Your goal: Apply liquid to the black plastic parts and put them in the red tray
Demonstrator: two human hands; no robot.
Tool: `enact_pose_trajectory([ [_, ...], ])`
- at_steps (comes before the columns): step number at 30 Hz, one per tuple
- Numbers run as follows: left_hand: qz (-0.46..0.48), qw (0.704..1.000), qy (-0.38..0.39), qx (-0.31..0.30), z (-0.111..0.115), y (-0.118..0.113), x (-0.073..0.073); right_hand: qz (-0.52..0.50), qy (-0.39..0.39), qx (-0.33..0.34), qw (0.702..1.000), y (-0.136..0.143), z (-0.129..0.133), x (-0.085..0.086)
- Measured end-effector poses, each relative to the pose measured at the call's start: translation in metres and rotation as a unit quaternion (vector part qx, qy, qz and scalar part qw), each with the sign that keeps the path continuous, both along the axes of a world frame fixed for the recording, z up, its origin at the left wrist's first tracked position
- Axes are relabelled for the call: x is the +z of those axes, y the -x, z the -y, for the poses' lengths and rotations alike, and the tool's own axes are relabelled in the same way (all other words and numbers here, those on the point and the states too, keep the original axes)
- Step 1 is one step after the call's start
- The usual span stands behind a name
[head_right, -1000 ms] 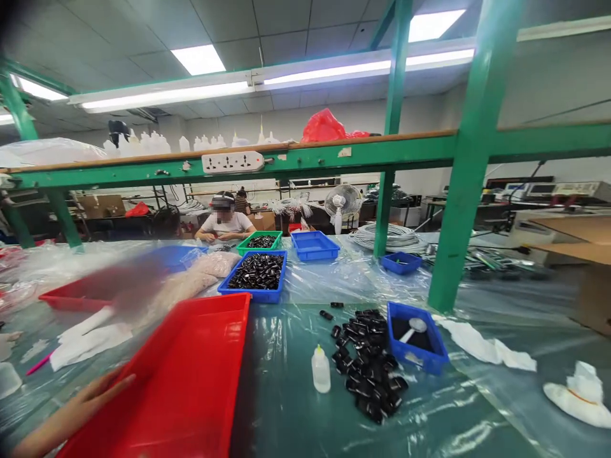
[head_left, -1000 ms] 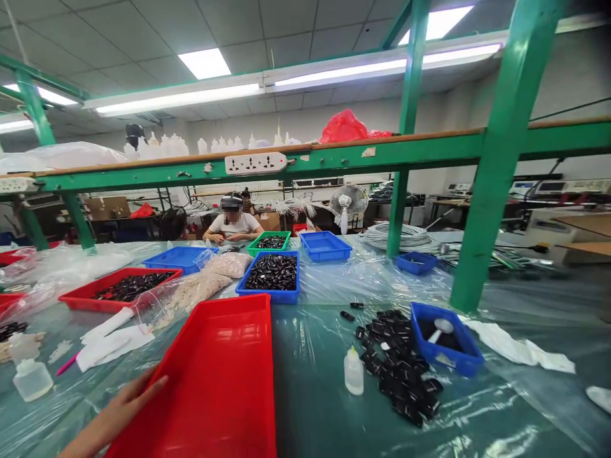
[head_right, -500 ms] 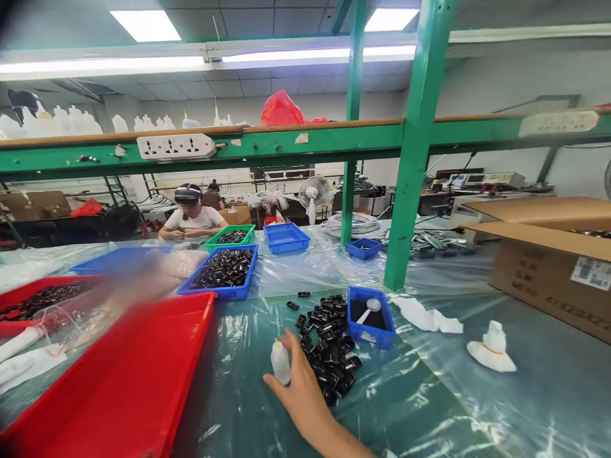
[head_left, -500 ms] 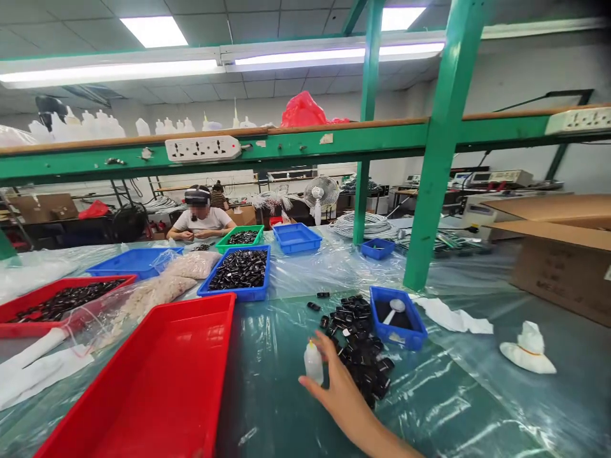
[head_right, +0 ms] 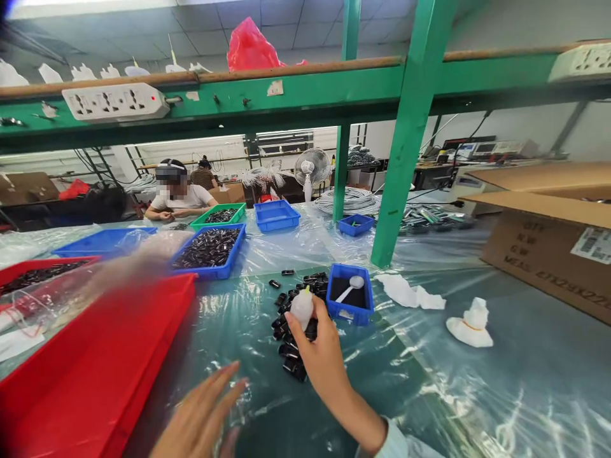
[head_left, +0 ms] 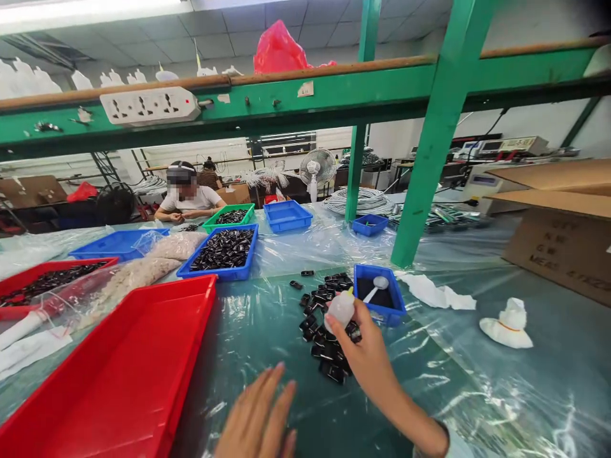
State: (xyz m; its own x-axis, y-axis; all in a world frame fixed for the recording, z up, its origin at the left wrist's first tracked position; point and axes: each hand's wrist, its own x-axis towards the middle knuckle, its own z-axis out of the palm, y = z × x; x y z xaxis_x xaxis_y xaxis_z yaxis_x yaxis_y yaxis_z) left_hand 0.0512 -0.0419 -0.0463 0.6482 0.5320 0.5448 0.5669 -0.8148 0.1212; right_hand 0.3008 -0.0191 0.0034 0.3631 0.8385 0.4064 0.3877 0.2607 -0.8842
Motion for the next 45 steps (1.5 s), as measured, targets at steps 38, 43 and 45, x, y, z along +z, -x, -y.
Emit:
enact_pose_trajectory([
  [38,0.157,0.935,0.301,0.104,-0.007,-0.002,0.001,0.039,0.203,0.253,0.945,0.028,0.028,-0.029],
  [43,0.130,0.941,0.304,0.070,-0.005,0.015,-0.005,0.025,0.205,0.207,0.956,0.021,0.021,-0.029],
  [45,0.133,0.939,0.311,0.060,-0.007,0.014,-0.003,0.021,0.210,0.209,0.955,0.022,0.024,-0.029],
])
